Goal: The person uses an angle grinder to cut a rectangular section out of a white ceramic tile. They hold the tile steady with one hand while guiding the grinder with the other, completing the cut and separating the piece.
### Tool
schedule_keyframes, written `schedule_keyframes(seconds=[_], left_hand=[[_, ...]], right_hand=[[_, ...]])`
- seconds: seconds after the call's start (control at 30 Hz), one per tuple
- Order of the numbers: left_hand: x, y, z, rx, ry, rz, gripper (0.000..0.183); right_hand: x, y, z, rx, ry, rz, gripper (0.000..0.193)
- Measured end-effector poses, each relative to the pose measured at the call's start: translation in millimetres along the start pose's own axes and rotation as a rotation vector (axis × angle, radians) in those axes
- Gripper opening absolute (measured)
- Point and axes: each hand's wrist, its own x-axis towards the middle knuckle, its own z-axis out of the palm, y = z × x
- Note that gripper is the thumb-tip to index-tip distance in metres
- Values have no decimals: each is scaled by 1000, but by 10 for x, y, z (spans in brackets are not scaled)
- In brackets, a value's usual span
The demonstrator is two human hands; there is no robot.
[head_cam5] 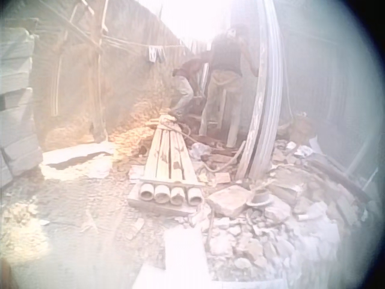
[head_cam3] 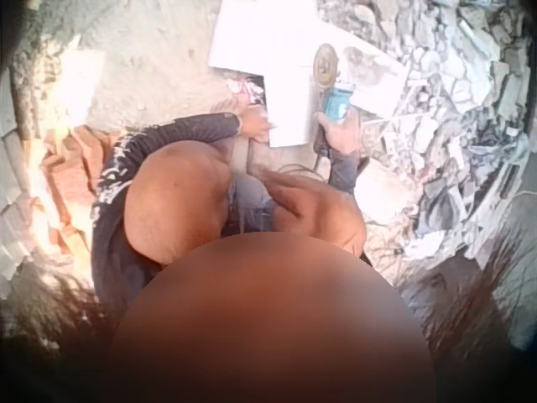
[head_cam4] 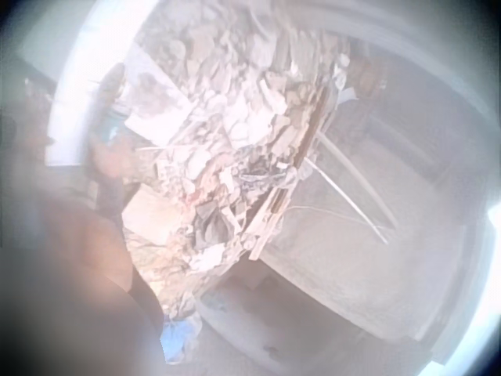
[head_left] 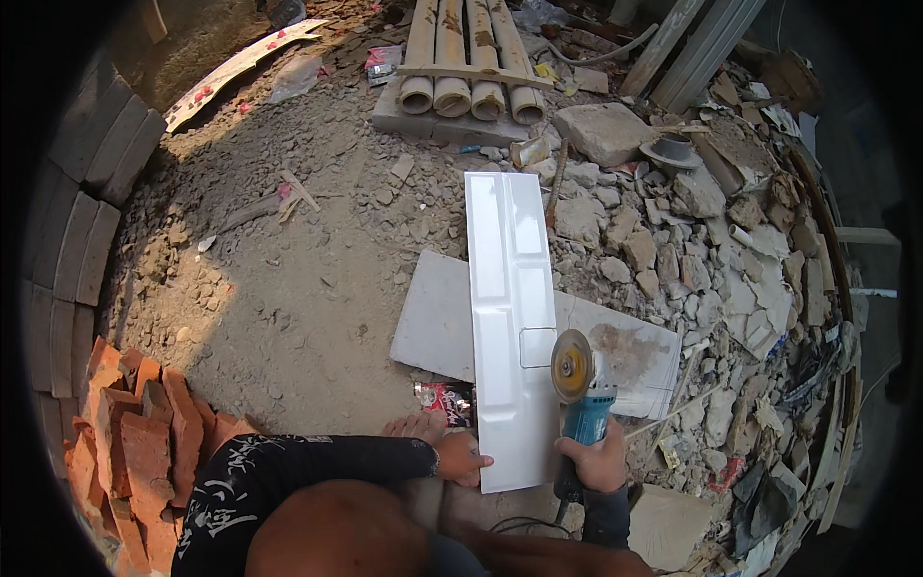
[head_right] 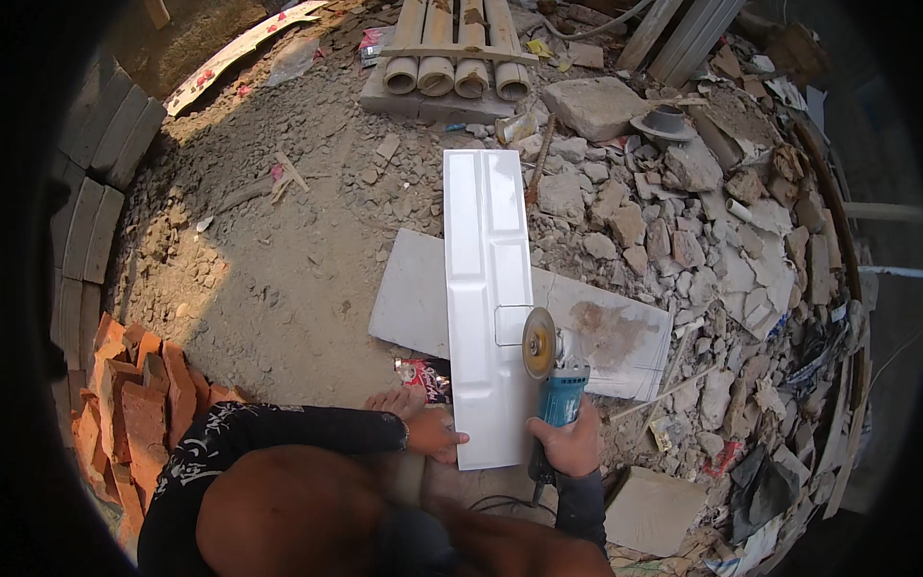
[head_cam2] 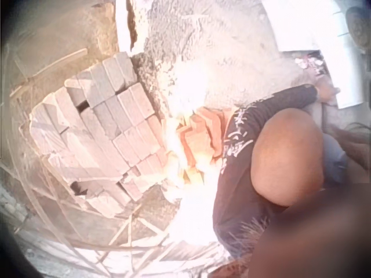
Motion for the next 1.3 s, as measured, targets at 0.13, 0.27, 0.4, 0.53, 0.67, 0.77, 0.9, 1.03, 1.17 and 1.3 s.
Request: schedule_keyframes(seconds=[0.13,0.27,0.4,0.53,0.67,0.77,0.9,1.03,1.17,1.3], left_hand=[[-116,313,-95,371,-58,-37,54],[-151,475,36,195,64,364,67],[2,601,237,-160,29,442,93],[29,651,343,-242,-18,462,106],[-26,625,358,-215,-1,540,110],[5,605,350,-232,14,559,111],[82,570,367,-250,17,540,109],[117,519,384,-167,50,534,105],[145,463,415,-333,29,626,103],[185,413,439,-339,11,632,101]], right_hand=[[182,22,150,-22,-69,-39,44],[295,112,259,-15,-66,-40,43],[372,146,318,46,-68,29,40],[407,143,300,-44,-71,74,40],[384,111,330,-50,-57,57,40],[366,66,356,-47,-66,54,41],[367,64,371,-53,-71,42,40],[373,116,380,0,-84,46,38],[377,112,421,66,-107,36,32],[355,49,438,48,-88,29,28]])
